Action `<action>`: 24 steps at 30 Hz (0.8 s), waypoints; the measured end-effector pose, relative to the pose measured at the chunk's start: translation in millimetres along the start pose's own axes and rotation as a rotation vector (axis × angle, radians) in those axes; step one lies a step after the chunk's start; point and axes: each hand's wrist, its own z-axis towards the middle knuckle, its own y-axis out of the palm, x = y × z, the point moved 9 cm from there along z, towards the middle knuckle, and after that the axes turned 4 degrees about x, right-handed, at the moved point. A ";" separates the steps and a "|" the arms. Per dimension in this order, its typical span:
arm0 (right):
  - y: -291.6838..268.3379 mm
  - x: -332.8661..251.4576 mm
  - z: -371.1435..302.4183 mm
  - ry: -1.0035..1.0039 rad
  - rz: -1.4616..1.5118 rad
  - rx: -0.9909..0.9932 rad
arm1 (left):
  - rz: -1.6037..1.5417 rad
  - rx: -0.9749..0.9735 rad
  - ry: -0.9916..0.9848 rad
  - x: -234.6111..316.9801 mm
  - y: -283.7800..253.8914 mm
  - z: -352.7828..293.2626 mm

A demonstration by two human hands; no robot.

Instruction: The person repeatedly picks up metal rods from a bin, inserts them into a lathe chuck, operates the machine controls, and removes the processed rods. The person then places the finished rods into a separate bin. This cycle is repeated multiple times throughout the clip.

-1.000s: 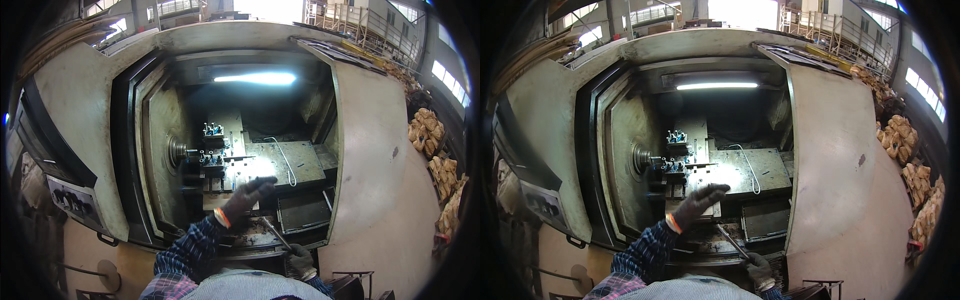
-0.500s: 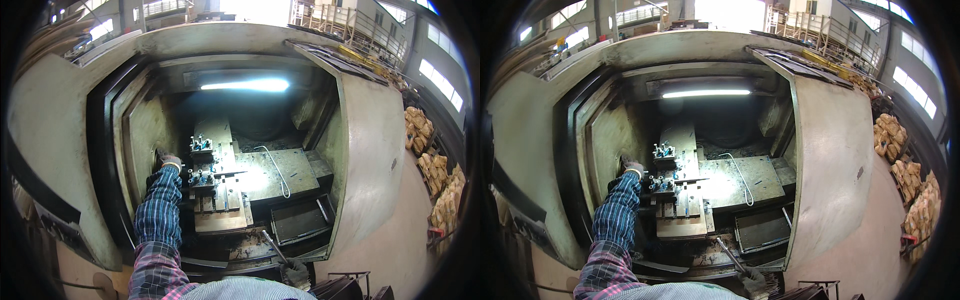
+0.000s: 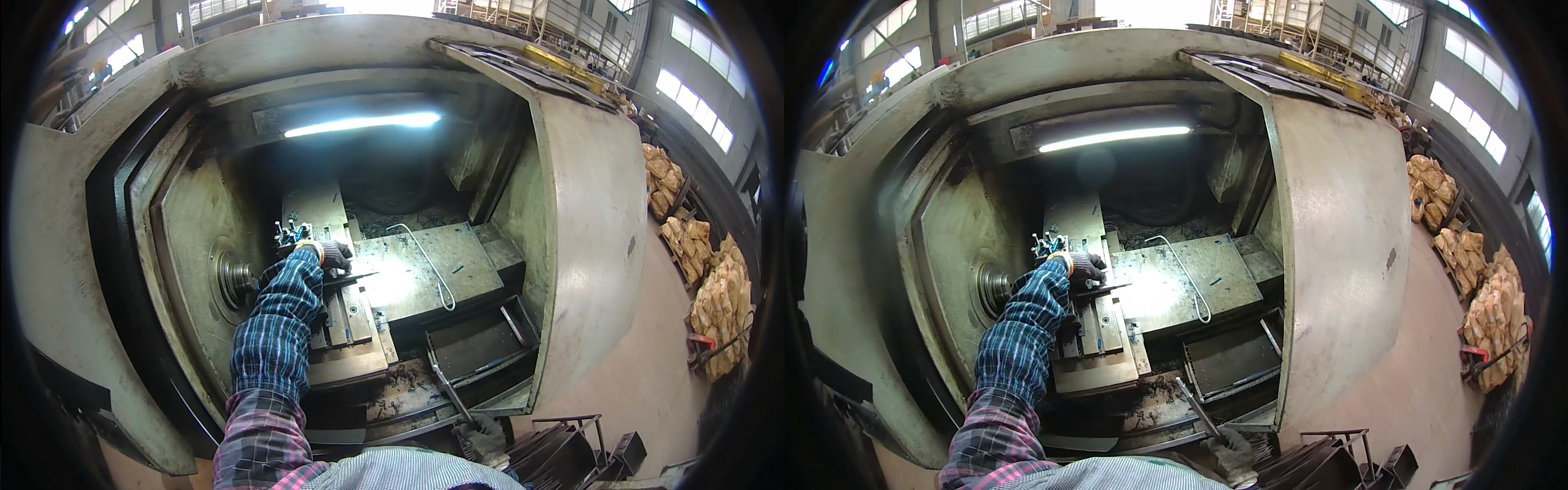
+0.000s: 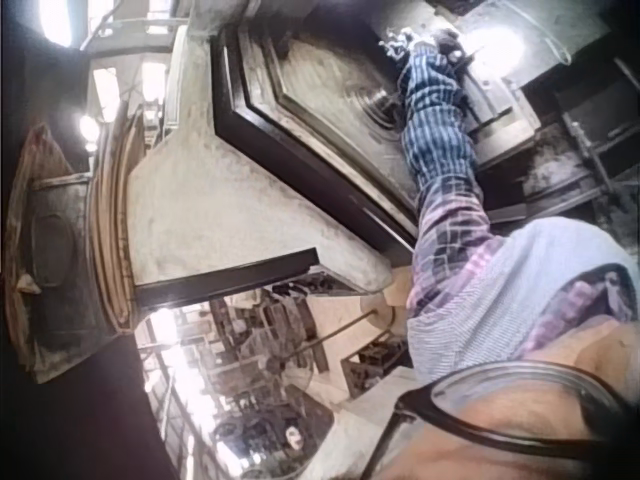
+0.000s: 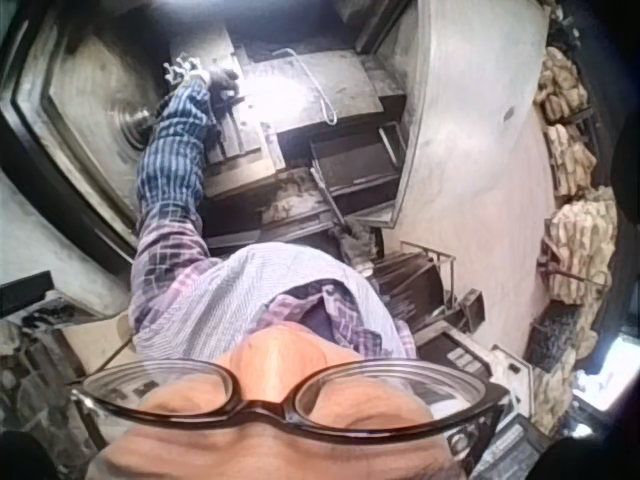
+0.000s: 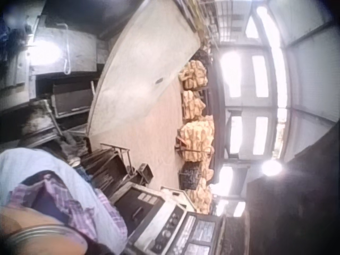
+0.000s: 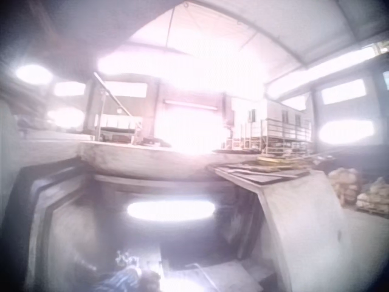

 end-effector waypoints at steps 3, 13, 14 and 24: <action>-3.3 5.6 2.2 0.022 -0.031 -0.003 | -0.212 0.291 0.023 48.9 -41.9 -23.6; 54.8 -25.1 61.1 -0.181 -0.106 -0.139 | -0.105 1.519 0.169 170.2 -81.6 -252.5; 73.0 -55.6 63.6 -0.231 -0.144 -0.149 | -0.153 1.552 0.138 179.0 -75.0 -287.6; 258.0 -216.3 158.0 -0.593 -0.522 -0.240 | 0.615 1.854 -0.464 221.0 9.1 -584.7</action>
